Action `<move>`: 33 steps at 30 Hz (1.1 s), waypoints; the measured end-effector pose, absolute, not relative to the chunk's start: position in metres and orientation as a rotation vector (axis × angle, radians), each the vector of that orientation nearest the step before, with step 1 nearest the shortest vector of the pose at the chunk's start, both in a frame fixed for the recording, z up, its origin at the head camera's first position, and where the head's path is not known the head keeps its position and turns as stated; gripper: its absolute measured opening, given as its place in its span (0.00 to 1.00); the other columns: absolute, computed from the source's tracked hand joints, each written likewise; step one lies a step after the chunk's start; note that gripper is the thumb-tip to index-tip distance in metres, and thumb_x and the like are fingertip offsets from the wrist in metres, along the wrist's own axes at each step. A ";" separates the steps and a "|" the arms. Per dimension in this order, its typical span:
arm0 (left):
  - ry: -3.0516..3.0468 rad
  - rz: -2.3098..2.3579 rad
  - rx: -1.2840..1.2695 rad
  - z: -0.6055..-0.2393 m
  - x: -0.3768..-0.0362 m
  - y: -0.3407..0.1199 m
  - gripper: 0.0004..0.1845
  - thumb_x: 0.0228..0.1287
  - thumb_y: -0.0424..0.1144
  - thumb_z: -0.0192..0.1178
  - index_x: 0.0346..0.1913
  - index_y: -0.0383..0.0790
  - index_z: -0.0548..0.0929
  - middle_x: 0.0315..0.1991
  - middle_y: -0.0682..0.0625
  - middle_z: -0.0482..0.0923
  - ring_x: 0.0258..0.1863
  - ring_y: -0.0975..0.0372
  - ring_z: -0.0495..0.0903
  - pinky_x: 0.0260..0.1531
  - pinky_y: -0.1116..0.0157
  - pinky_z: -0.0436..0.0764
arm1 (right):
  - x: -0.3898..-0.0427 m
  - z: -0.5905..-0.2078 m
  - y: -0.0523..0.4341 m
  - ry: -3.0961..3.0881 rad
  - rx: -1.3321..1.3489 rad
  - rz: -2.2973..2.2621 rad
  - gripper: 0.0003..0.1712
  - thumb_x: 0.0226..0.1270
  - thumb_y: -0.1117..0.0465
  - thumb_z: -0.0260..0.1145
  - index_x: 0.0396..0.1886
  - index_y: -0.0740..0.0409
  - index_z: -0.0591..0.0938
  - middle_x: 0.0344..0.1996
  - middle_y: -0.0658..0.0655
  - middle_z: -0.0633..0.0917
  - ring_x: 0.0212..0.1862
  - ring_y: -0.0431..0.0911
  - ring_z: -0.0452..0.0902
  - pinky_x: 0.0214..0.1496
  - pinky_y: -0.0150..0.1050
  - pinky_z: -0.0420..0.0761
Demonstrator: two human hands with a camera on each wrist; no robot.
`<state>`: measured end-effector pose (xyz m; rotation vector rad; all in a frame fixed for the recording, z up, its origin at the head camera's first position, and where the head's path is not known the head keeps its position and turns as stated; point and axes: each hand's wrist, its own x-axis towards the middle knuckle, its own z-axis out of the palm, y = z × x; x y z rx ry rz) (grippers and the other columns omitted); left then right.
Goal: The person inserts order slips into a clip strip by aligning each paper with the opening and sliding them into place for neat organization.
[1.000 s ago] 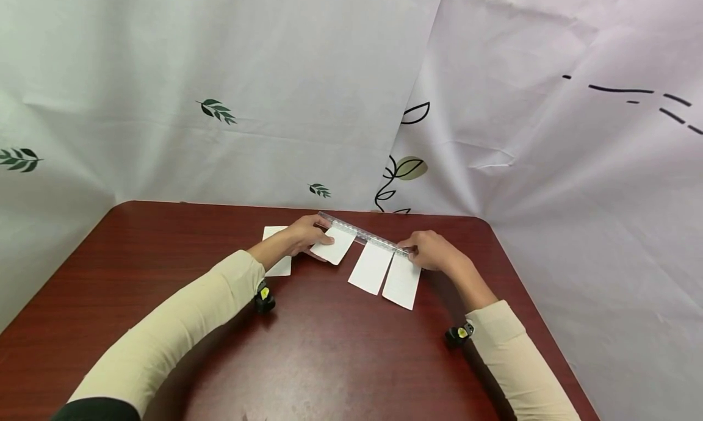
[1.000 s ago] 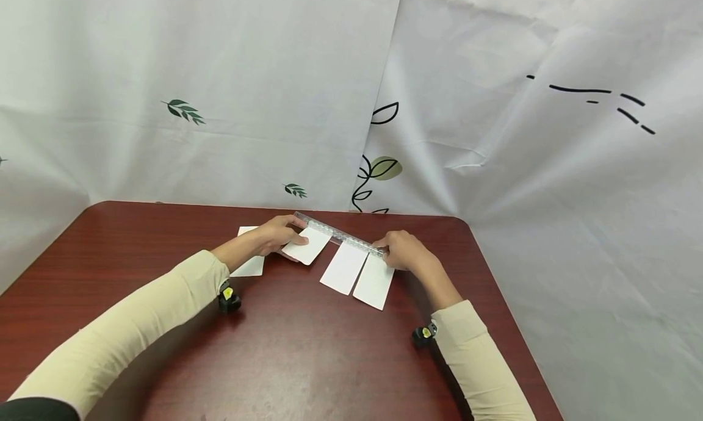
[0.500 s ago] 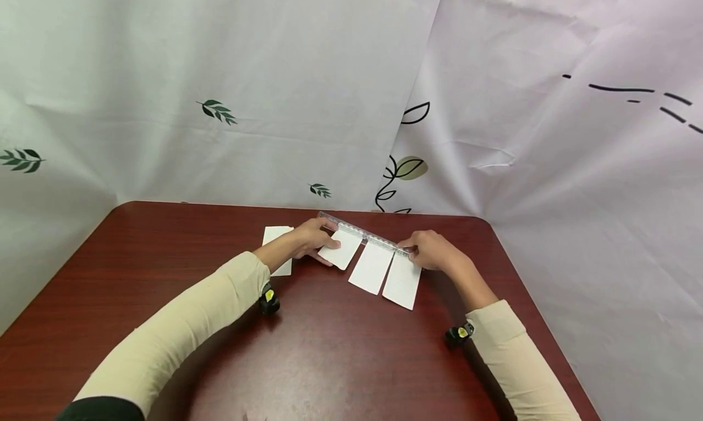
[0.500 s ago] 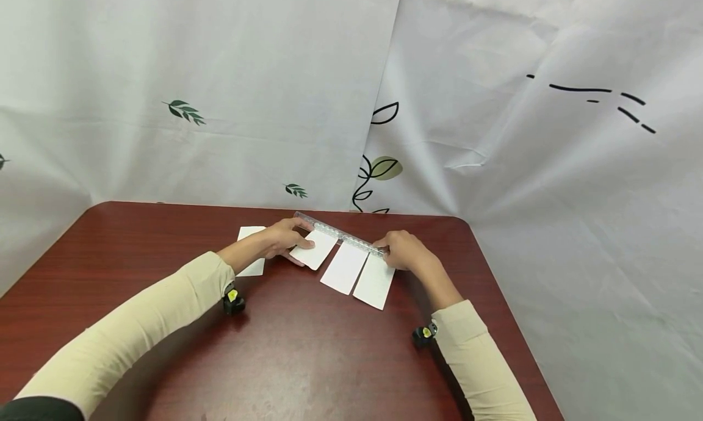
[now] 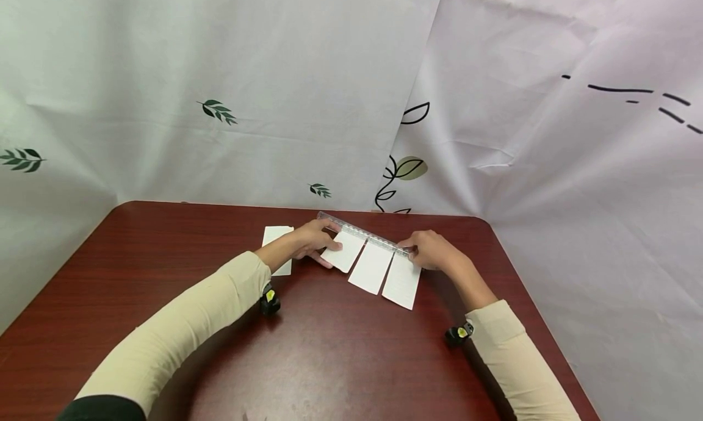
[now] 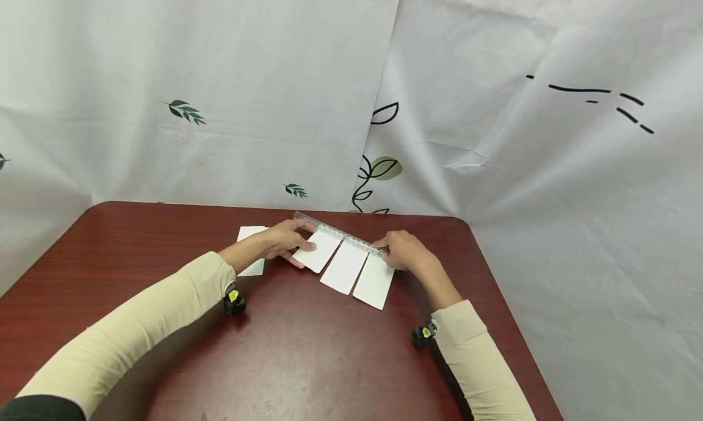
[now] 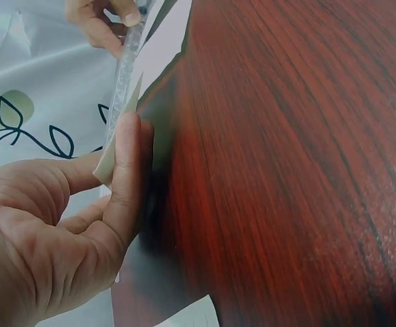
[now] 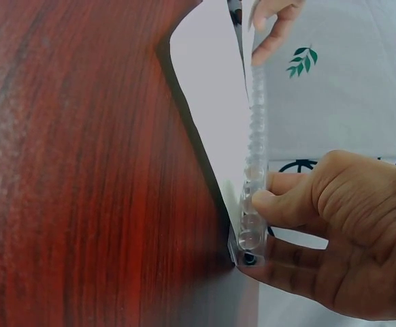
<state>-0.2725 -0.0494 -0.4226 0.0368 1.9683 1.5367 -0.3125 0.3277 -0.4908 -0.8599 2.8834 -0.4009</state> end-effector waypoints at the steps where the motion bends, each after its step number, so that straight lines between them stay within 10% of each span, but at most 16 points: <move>1: 1.966 1.532 0.035 -0.422 -0.273 -0.050 0.34 0.81 0.27 0.66 0.84 0.35 0.68 0.59 0.36 0.77 0.41 0.54 0.88 0.39 0.56 0.96 | -0.305 -0.483 0.323 2.879 -0.861 -0.391 0.35 0.63 0.68 0.59 0.66 0.43 0.93 0.50 0.58 0.91 0.33 0.46 0.67 0.32 0.40 0.66; 14: 1.963 1.435 0.043 -0.418 -0.274 -0.050 0.36 0.82 0.30 0.67 0.86 0.42 0.66 0.68 0.34 0.73 0.43 0.52 0.90 0.38 0.58 0.96 | -0.255 -0.410 0.287 2.847 -0.765 -0.401 0.32 0.65 0.72 0.59 0.65 0.54 0.93 0.46 0.59 0.91 0.34 0.47 0.69 0.36 0.40 0.68; 33: 2.051 1.279 0.085 -0.414 -0.274 -0.055 0.36 0.84 0.39 0.68 0.88 0.49 0.67 0.59 0.38 0.82 0.40 0.54 0.88 0.31 0.65 0.91 | -0.268 -0.429 0.297 2.850 -0.784 -0.416 0.32 0.64 0.70 0.59 0.64 0.50 0.94 0.47 0.60 0.90 0.33 0.48 0.69 0.33 0.44 0.68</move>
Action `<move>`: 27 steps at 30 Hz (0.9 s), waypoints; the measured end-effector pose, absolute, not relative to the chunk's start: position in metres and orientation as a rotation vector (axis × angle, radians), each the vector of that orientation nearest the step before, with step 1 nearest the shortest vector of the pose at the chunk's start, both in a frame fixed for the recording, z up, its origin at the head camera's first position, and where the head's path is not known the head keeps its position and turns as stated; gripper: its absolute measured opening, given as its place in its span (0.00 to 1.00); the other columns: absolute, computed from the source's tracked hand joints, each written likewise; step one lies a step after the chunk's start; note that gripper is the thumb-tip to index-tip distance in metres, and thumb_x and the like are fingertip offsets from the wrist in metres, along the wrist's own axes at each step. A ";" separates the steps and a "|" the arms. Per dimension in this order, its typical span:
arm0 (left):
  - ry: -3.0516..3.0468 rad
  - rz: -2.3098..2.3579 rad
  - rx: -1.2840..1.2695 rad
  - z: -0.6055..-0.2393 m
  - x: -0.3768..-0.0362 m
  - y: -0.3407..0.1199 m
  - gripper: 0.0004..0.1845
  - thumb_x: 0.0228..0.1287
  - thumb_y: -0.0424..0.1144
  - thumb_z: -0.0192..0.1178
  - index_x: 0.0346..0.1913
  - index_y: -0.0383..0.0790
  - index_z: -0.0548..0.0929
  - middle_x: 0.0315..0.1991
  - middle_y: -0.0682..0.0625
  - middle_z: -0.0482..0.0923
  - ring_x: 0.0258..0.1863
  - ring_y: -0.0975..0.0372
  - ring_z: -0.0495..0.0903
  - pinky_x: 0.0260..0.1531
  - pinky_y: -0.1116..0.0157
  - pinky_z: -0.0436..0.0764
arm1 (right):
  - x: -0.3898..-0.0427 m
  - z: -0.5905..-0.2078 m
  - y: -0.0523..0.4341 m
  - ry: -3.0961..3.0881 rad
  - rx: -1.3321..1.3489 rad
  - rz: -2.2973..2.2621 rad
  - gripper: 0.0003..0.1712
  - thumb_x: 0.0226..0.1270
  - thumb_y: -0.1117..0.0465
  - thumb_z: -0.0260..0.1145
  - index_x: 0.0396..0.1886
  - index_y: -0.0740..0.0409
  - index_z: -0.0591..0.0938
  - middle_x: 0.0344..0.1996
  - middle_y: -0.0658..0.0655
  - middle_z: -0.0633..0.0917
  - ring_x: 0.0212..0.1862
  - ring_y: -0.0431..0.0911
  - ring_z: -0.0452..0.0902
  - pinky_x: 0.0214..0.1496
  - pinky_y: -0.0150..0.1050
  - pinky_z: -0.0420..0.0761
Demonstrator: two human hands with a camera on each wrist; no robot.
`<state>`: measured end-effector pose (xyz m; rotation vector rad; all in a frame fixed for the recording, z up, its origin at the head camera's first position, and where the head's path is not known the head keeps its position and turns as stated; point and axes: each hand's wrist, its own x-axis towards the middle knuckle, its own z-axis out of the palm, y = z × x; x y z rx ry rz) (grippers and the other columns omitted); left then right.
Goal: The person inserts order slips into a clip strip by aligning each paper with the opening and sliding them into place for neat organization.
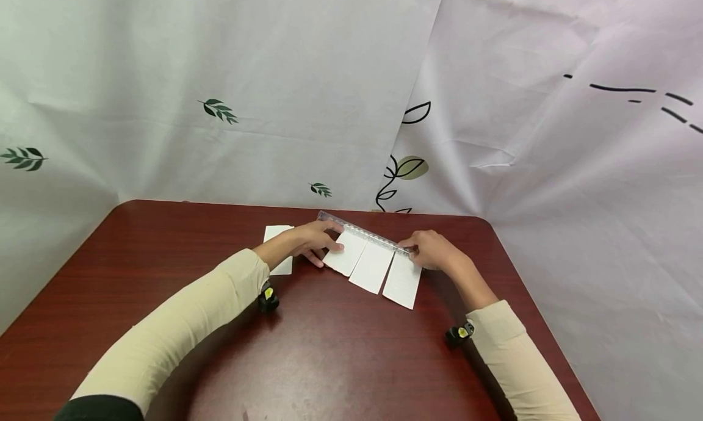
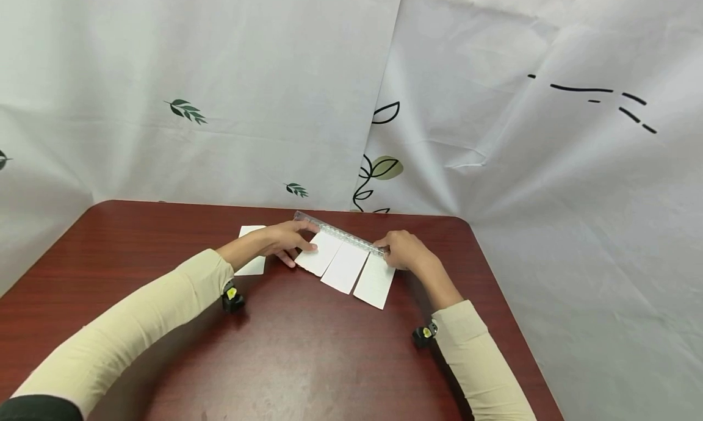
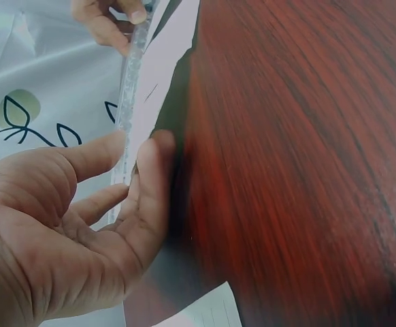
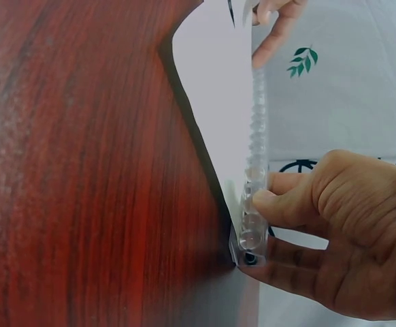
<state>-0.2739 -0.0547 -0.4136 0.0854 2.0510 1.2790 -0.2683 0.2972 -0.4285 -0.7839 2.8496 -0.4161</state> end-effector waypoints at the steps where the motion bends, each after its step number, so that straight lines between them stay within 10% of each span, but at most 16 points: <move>1: 2.062 1.275 0.091 -0.414 -0.273 -0.056 0.36 0.84 0.39 0.68 0.88 0.50 0.67 0.60 0.38 0.81 0.40 0.55 0.87 0.30 0.65 0.90 | -0.265 -0.425 0.295 2.847 -0.771 -0.418 0.32 0.64 0.70 0.59 0.64 0.51 0.94 0.47 0.60 0.90 0.32 0.48 0.68 0.33 0.44 0.68; 15: 2.026 1.375 0.088 -0.418 -0.260 -0.081 0.36 0.83 0.35 0.66 0.87 0.40 0.65 0.41 0.43 0.82 0.27 0.61 0.86 0.30 0.66 0.89 | -0.304 -0.482 0.320 2.894 -0.772 -0.383 0.33 0.66 0.65 0.60 0.65 0.39 0.94 0.47 0.51 0.91 0.36 0.44 0.72 0.34 0.43 0.70; 27: 2.103 1.380 0.077 -0.412 -0.240 -0.101 0.34 0.83 0.34 0.67 0.83 0.34 0.67 0.44 0.41 0.84 0.26 0.60 0.85 0.29 0.65 0.90 | -0.253 -0.412 0.285 2.849 -0.710 -0.395 0.32 0.67 0.72 0.58 0.66 0.53 0.93 0.52 0.64 0.91 0.35 0.48 0.71 0.35 0.39 0.68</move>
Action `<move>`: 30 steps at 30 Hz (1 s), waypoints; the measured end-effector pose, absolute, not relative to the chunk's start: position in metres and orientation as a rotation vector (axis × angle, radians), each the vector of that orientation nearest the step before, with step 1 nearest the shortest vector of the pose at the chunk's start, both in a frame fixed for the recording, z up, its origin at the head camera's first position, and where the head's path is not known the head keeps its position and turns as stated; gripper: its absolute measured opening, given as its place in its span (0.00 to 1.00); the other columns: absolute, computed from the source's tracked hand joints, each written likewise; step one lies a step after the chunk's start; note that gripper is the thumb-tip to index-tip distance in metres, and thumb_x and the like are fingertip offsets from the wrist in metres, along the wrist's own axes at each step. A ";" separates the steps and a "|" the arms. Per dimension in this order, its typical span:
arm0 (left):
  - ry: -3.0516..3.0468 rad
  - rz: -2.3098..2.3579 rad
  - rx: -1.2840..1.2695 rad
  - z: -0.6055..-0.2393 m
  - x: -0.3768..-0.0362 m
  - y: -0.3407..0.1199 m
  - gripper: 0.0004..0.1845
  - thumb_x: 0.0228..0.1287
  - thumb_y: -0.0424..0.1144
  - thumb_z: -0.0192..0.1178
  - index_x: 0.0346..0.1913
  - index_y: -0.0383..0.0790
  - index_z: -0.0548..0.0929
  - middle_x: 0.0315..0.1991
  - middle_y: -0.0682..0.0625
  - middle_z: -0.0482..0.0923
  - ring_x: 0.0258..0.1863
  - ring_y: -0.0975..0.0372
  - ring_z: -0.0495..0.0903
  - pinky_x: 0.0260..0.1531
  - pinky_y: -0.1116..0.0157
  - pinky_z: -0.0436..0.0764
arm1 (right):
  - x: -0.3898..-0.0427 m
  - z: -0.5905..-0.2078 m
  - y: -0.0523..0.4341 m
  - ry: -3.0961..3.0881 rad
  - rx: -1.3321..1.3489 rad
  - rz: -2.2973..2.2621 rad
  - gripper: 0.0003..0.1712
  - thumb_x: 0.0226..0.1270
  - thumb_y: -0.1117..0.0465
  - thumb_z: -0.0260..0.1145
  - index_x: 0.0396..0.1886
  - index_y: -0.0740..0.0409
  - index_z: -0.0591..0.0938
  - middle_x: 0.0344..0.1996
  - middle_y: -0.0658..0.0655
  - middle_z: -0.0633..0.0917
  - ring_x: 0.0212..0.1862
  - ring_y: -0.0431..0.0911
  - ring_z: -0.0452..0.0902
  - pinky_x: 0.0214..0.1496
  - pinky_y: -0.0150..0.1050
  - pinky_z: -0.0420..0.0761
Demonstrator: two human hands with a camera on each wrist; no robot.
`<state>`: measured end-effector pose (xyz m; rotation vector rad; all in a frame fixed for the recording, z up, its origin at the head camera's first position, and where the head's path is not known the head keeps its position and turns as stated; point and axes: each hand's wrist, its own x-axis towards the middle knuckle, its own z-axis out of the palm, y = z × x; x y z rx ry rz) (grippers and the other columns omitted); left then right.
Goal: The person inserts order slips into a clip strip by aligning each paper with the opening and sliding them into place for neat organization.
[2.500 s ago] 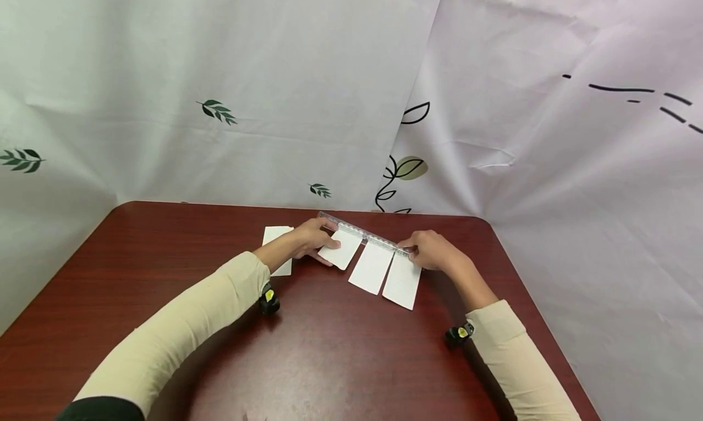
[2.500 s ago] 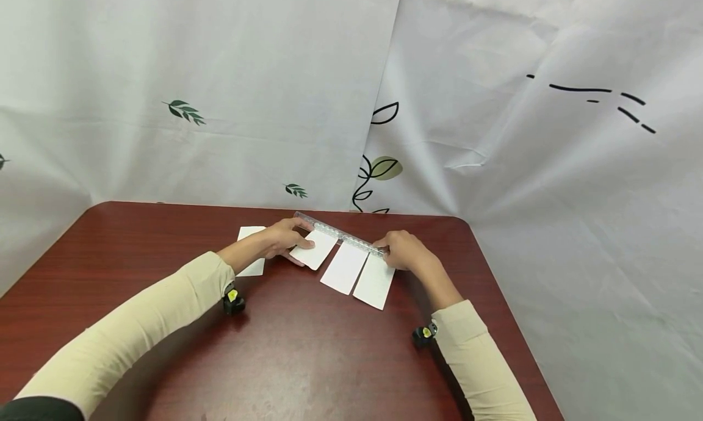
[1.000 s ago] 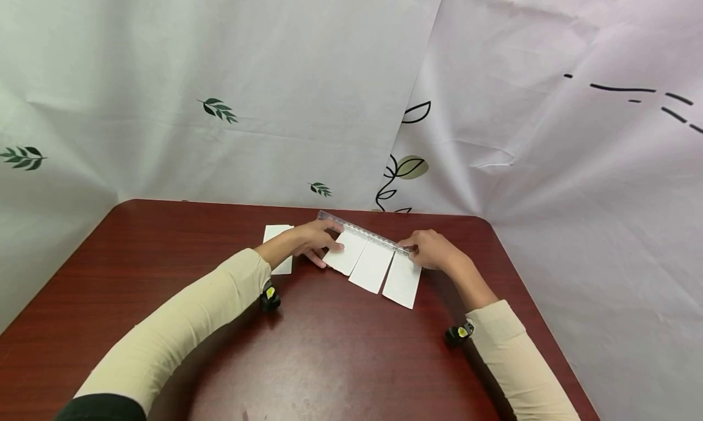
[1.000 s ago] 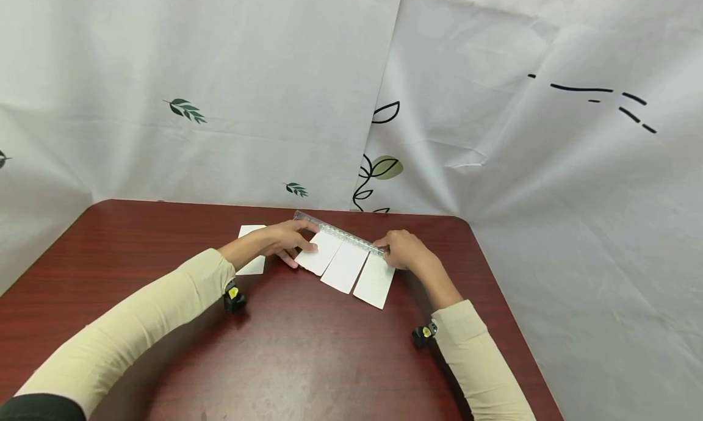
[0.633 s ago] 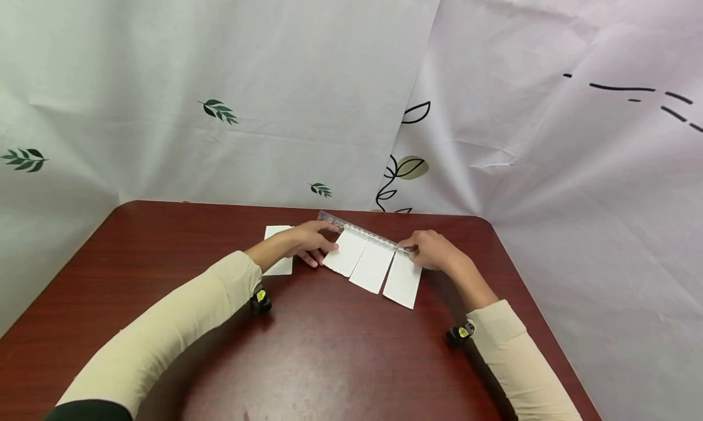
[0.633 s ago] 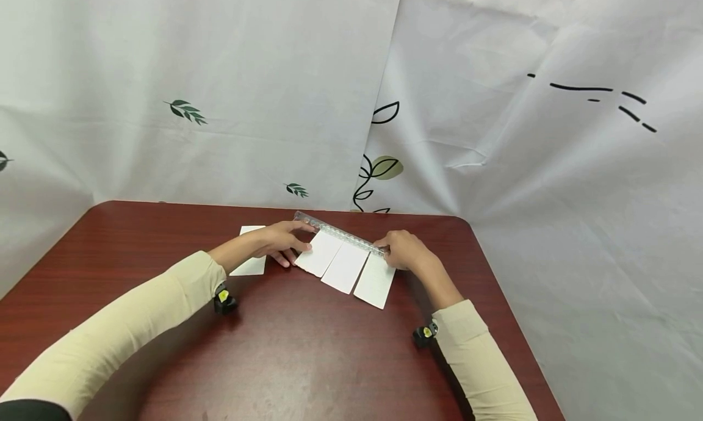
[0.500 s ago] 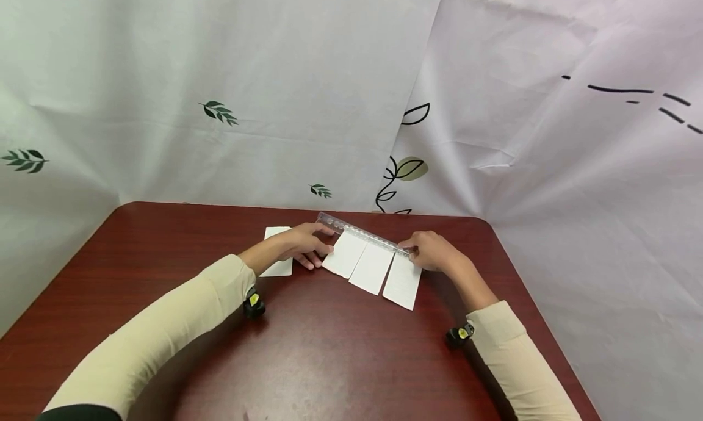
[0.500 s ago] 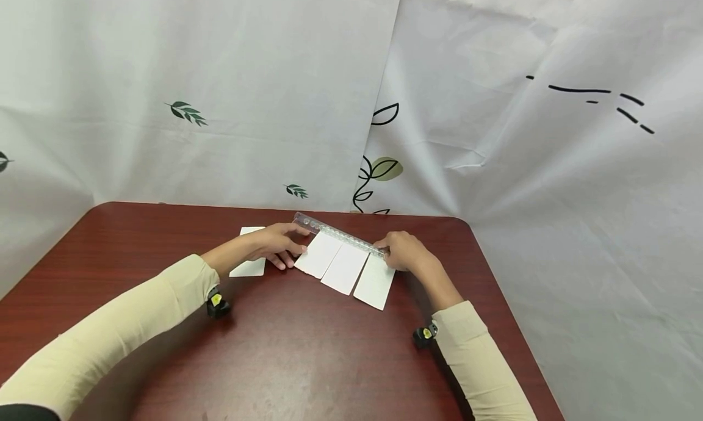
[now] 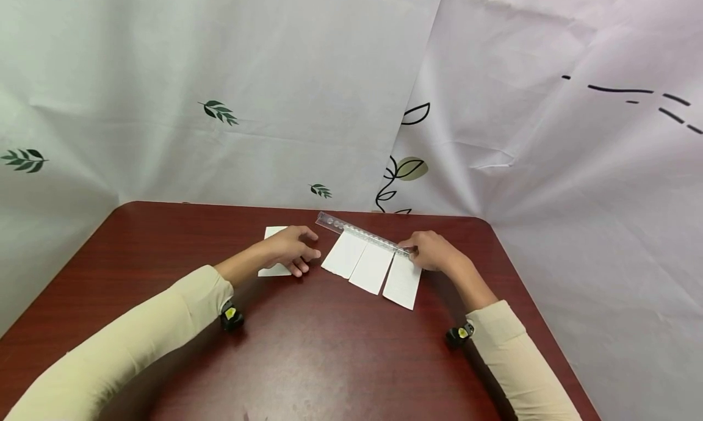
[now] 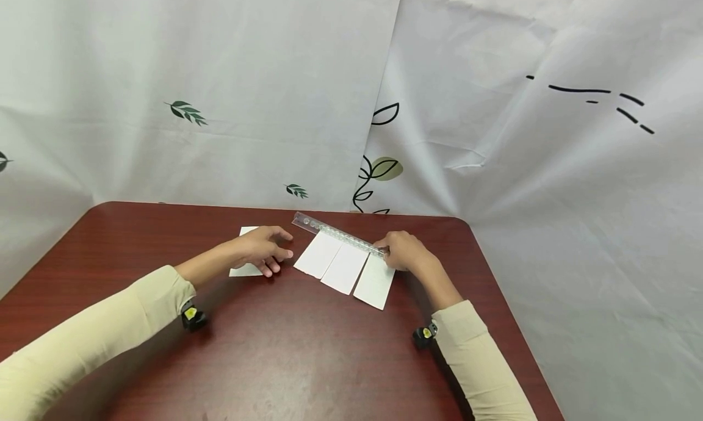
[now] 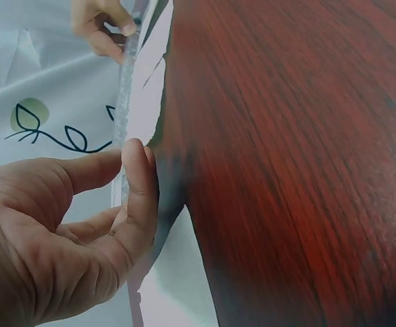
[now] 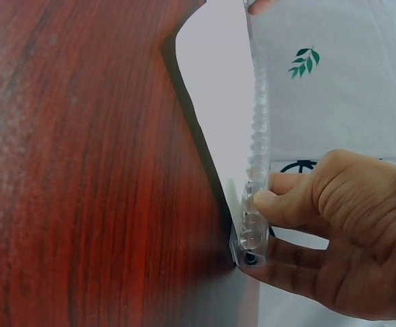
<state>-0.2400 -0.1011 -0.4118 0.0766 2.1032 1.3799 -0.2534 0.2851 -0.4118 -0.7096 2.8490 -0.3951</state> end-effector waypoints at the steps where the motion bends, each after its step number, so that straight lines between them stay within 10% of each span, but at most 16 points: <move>1: 2.119 1.369 0.075 -0.410 -0.238 -0.102 0.33 0.83 0.35 0.67 0.82 0.33 0.67 0.45 0.40 0.83 0.26 0.60 0.85 0.28 0.65 0.90 | -0.251 -0.409 0.283 2.848 -0.699 -0.386 0.32 0.67 0.72 0.58 0.66 0.54 0.92 0.52 0.64 0.91 0.35 0.48 0.70 0.36 0.38 0.67; 20: 2.434 1.072 0.045 -0.403 -0.230 -0.143 0.20 0.77 0.45 0.73 0.52 0.36 0.75 0.34 0.46 0.77 0.22 0.60 0.76 0.22 0.66 0.79 | -0.260 -0.420 0.293 2.843 -0.780 -0.444 0.33 0.66 0.70 0.56 0.65 0.52 0.93 0.43 0.58 0.89 0.34 0.46 0.68 0.36 0.39 0.67; 30: 2.688 0.820 -0.101 -0.440 -0.264 -0.167 0.47 0.65 0.64 0.79 0.64 0.28 0.69 0.50 0.34 0.82 0.26 0.52 0.85 0.26 0.60 0.88 | -0.250 -0.408 0.282 2.855 -0.669 -0.348 0.32 0.67 0.72 0.58 0.67 0.54 0.92 0.46 0.60 0.89 0.34 0.47 0.68 0.35 0.38 0.66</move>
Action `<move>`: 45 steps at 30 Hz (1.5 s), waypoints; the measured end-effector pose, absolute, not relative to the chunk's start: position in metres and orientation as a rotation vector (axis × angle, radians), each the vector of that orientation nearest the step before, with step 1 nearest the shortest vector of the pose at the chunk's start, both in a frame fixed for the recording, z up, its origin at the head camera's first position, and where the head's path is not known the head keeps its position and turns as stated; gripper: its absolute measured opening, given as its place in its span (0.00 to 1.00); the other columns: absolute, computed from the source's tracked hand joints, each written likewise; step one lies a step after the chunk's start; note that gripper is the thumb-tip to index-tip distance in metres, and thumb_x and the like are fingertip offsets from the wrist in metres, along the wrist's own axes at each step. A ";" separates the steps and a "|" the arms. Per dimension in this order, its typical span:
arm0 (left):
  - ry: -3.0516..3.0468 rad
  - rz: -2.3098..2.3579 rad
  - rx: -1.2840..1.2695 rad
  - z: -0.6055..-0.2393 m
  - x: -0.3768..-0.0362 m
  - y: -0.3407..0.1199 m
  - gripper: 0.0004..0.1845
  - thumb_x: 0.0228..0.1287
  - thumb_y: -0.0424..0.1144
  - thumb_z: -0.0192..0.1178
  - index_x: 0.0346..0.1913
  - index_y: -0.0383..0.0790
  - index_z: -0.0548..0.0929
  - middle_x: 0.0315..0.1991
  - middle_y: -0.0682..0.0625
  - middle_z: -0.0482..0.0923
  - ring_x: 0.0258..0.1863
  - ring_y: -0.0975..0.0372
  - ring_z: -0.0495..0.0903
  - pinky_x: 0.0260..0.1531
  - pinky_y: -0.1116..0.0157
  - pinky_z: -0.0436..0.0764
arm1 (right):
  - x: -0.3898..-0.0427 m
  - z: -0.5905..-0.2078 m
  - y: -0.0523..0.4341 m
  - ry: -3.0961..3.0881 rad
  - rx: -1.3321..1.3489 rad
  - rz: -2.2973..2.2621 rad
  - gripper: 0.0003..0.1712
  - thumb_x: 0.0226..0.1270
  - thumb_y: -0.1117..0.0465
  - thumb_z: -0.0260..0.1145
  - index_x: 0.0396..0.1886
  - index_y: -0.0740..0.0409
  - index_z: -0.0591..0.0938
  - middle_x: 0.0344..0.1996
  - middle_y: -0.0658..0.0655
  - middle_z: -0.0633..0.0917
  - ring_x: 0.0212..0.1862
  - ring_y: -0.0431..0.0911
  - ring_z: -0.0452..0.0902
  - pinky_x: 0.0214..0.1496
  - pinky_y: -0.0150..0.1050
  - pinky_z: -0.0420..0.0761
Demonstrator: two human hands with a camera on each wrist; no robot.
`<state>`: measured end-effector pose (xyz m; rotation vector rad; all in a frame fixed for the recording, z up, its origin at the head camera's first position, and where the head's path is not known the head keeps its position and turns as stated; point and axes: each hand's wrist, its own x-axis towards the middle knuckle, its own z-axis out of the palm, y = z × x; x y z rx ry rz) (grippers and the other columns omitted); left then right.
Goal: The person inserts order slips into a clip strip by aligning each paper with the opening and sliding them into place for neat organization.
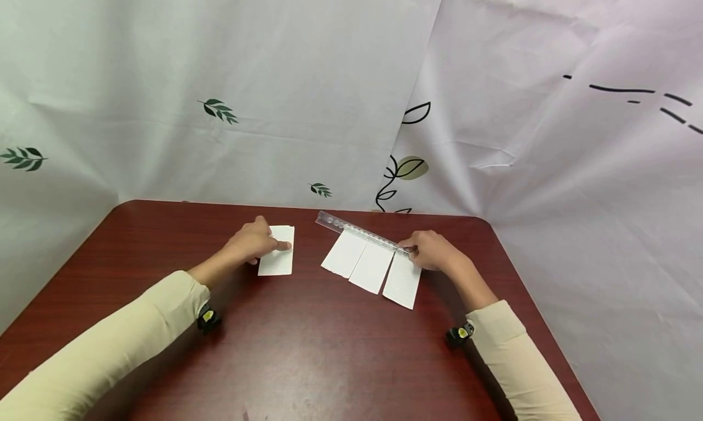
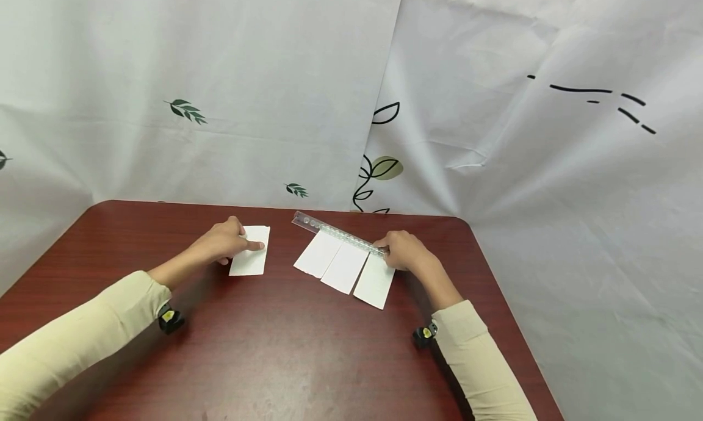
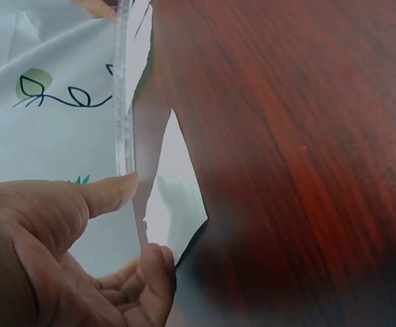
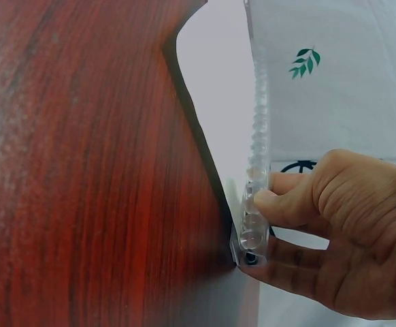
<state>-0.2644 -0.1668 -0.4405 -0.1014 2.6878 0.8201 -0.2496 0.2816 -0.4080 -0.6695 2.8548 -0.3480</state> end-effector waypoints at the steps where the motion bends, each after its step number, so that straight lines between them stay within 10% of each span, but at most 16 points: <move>1: 2.704 0.788 -0.126 -0.441 -0.266 -0.167 0.51 0.64 0.66 0.79 0.66 0.26 0.69 0.50 0.33 0.83 0.27 0.50 0.86 0.28 0.58 0.88 | -0.250 -0.408 0.281 2.856 -0.671 -0.348 0.32 0.67 0.72 0.58 0.67 0.54 0.92 0.46 0.60 0.89 0.35 0.47 0.68 0.36 0.38 0.66; 10: 2.806 0.620 -0.183 -0.438 -0.272 -0.162 0.70 0.46 0.79 0.83 0.68 0.20 0.68 0.61 0.24 0.79 0.61 0.30 0.82 0.56 0.36 0.83 | -0.250 -0.408 0.280 2.867 -0.687 -0.352 0.32 0.67 0.72 0.59 0.66 0.54 0.93 0.53 0.63 0.91 0.36 0.48 0.70 0.36 0.38 0.66; 21: 2.846 0.616 -0.173 -0.447 -0.287 -0.159 0.66 0.34 0.60 0.97 0.63 0.21 0.67 0.56 0.23 0.79 0.61 0.29 0.81 0.55 0.39 0.85 | -0.252 -0.410 0.281 2.861 -0.726 -0.390 0.32 0.65 0.72 0.57 0.65 0.56 0.93 0.46 0.61 0.90 0.33 0.46 0.67 0.35 0.38 0.65; 29: 2.734 0.620 -0.169 -0.471 -0.317 -0.175 0.86 0.27 0.61 0.99 0.80 0.20 0.52 0.69 0.16 0.69 0.75 0.22 0.69 0.71 0.31 0.79 | -0.257 -0.414 0.286 2.855 -0.807 -0.441 0.33 0.65 0.71 0.56 0.64 0.53 0.93 0.42 0.58 0.89 0.33 0.45 0.66 0.35 0.38 0.64; 45: 2.760 0.768 -0.037 -0.483 -0.312 -0.181 0.68 0.29 0.54 1.00 0.70 0.29 0.69 0.59 0.33 0.82 0.58 0.43 0.83 0.52 0.52 0.88 | -0.269 -0.432 0.298 2.865 -0.800 -0.395 0.32 0.66 0.71 0.56 0.64 0.52 0.94 0.53 0.65 0.92 0.37 0.49 0.72 0.36 0.41 0.69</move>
